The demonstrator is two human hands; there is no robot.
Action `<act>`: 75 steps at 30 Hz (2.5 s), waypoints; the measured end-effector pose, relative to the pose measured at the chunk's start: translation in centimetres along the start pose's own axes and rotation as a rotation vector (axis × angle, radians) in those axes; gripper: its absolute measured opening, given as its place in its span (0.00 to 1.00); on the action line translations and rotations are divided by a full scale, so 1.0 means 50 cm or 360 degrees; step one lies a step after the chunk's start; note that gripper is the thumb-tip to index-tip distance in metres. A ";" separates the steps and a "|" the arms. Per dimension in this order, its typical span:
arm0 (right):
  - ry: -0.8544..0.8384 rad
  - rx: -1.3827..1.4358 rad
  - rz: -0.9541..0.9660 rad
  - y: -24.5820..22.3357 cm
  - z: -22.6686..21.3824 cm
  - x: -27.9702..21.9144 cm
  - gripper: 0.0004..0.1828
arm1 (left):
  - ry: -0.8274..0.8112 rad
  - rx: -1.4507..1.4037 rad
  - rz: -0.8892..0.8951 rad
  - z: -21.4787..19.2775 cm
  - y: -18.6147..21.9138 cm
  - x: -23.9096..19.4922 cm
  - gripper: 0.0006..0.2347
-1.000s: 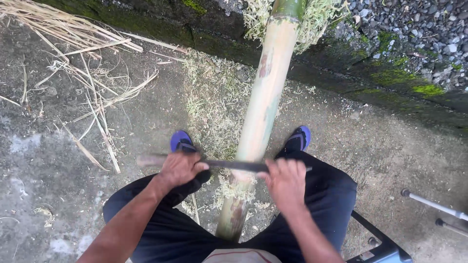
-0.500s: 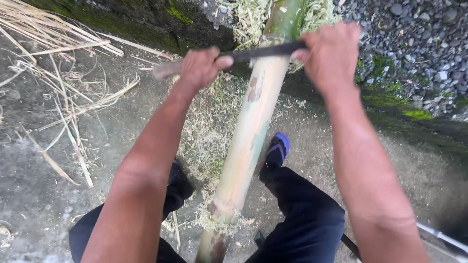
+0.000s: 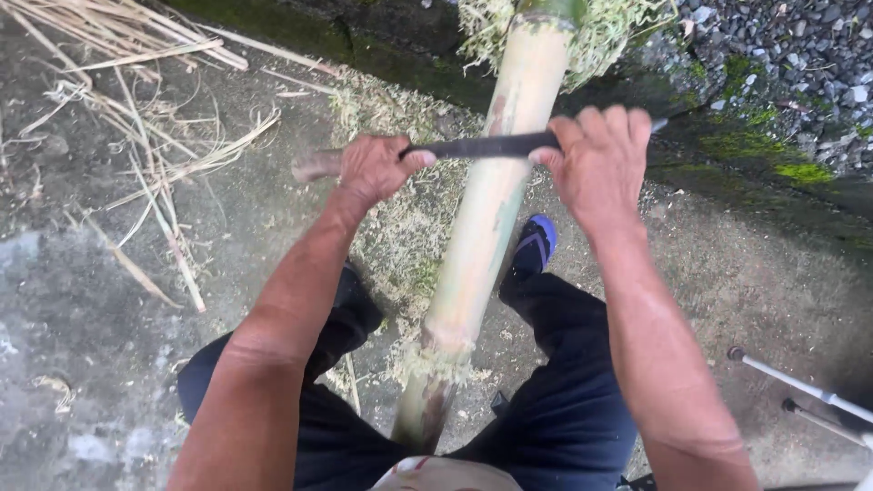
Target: Scraping the outer layer of a bamboo pole using a machete.
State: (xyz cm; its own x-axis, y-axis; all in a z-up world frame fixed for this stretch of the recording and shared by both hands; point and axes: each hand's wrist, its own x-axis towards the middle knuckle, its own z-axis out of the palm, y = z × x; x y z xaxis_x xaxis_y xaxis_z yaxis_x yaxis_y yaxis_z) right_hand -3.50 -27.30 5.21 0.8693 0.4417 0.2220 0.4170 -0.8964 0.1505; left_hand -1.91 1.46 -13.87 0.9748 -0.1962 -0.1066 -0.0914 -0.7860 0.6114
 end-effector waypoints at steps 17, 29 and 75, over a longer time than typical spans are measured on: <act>-0.0161 0.0232 0.0077 -0.175 -0.051 -0.251 0.22 | -0.0728 0.0152 -0.0236 -0.022 0.020 -0.329 0.34; -0.0179 0.0238 0.0297 -0.220 -0.023 -0.381 0.28 | -0.0548 0.0313 0.0162 -0.031 0.005 -0.410 0.37; -0.0231 0.0476 0.0311 -0.178 0.006 -0.423 0.24 | -0.0679 0.0489 0.0103 -0.103 0.105 -0.408 0.32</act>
State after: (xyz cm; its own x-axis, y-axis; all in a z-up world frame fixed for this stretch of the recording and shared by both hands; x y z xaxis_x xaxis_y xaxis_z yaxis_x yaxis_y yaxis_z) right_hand -25.51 -28.66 -1.10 0.9597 0.2704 0.0765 0.2799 -0.9442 -0.1737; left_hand -21.25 4.33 -4.43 0.8013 -0.4210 -0.4250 -0.2667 -0.8873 0.3761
